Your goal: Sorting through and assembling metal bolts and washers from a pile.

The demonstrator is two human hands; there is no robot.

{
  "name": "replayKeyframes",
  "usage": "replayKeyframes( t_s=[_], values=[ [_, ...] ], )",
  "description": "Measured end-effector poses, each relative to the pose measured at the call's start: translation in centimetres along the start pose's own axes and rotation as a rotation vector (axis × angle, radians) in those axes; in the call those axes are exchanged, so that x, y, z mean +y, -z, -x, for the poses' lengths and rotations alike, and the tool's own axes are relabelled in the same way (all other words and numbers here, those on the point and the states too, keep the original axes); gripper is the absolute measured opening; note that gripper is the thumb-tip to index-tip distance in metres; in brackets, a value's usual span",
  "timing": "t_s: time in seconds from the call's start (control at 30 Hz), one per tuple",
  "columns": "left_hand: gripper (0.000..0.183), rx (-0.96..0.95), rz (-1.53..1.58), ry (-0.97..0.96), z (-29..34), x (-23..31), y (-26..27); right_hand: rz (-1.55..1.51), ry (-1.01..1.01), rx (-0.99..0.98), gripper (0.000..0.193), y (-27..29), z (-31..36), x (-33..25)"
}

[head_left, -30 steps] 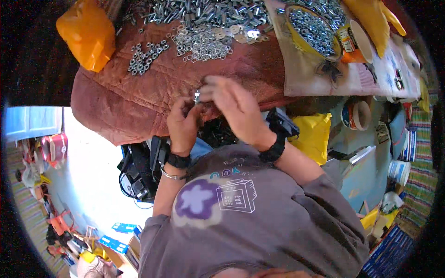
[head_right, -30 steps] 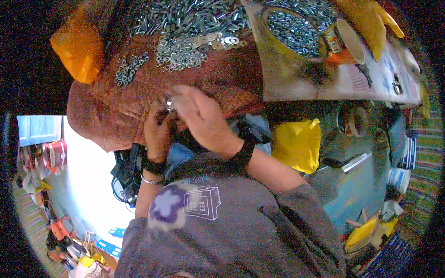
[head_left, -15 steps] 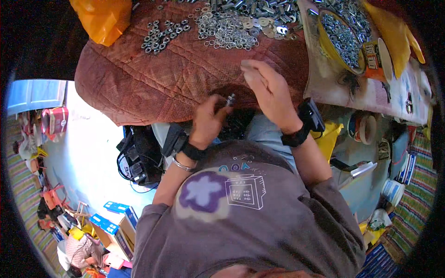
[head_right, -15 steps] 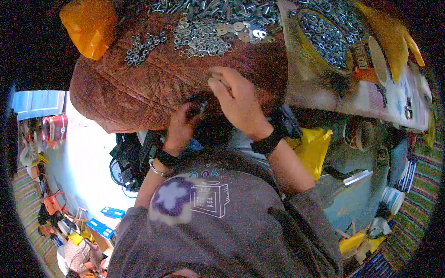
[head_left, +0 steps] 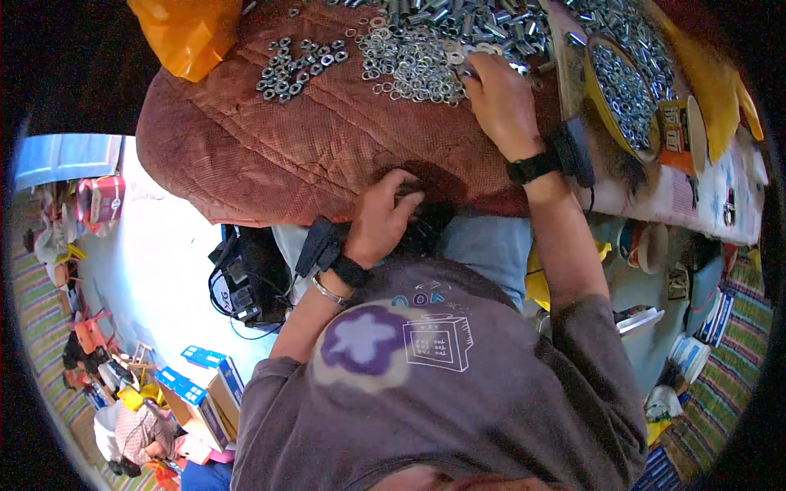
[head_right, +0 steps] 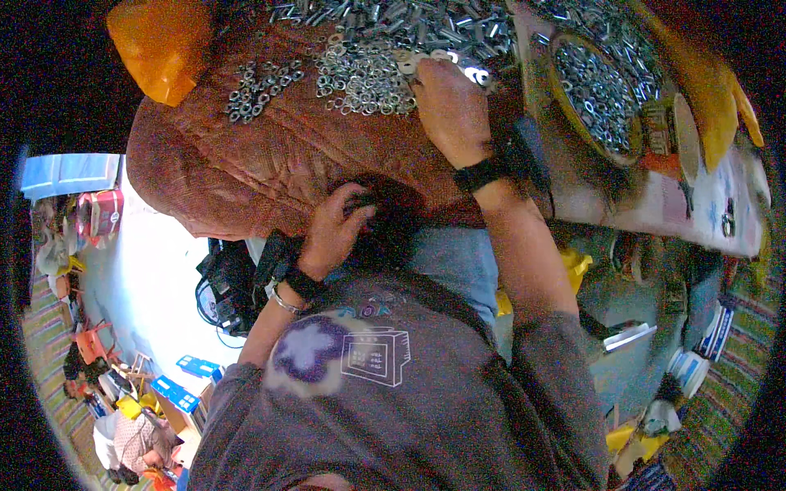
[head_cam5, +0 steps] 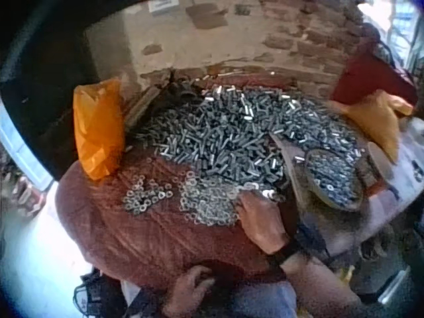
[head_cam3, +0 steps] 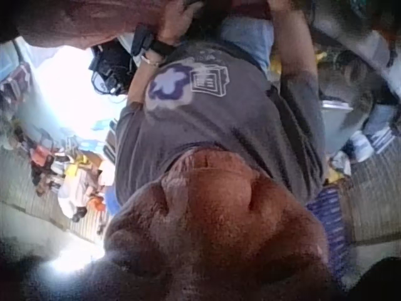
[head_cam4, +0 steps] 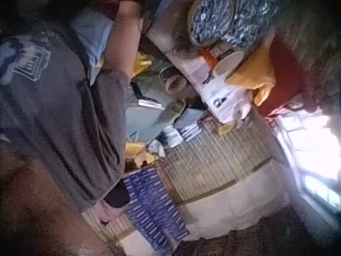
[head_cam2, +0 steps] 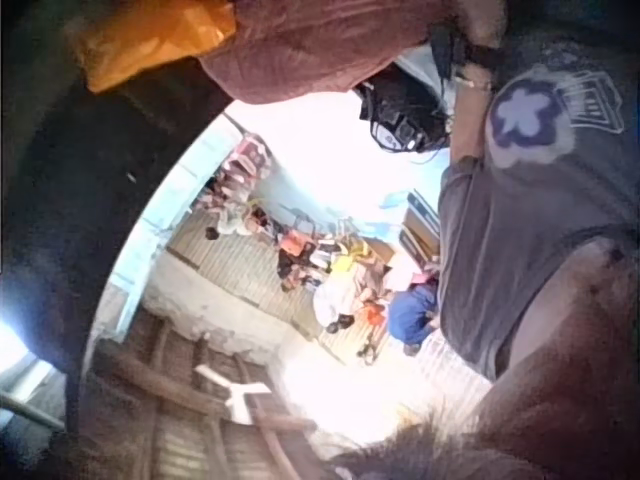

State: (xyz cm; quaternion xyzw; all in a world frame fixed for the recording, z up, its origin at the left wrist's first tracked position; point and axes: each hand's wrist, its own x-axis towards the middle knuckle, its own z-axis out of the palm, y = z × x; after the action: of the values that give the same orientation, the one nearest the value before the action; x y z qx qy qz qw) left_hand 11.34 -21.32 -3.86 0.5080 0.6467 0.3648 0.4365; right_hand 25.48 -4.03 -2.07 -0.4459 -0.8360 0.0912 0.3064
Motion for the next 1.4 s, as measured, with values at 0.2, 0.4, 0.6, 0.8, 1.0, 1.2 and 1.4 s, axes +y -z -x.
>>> replayKeyframes(
  t_s=[0.2,0.4,0.6,0.8,1.0,1.2,1.4],
  values=[
    [0.014,0.057,0.312,0.059,-1.2,1.4,0.7,0.037,-0.019,0.040,0.016,-0.1,0.8,0.1],
    [0.014,0.154,0.351,-0.006,-2.9,2.5,2.2,-0.231,-0.012,0.193,0.012,0.0,0.8,0.5],
    [0.023,0.602,-0.464,-0.440,-7.0,1.3,6.2,-0.253,-0.152,0.120,0.009,0.3,1.2,-0.5],
    [0.051,0.840,-1.041,-0.249,-12.8,-1.2,12.2,-0.207,-0.037,0.216,0.009,-0.6,1.5,-0.3],
    [0.058,0.507,-0.926,-0.352,-15.6,-1.9,13.1,-0.199,-0.045,0.232,0.009,-0.6,1.5,-0.4],
    [0.045,0.451,-1.029,-0.446,-14.1,-0.5,11.0,-0.209,-0.045,0.229,0.010,-0.8,1.7,-0.2],
    [0.036,0.478,-0.983,-0.413,-12.5,0.1,10.1,-0.186,-0.072,0.210,0.010,-0.7,1.8,-0.1]
  ],
)
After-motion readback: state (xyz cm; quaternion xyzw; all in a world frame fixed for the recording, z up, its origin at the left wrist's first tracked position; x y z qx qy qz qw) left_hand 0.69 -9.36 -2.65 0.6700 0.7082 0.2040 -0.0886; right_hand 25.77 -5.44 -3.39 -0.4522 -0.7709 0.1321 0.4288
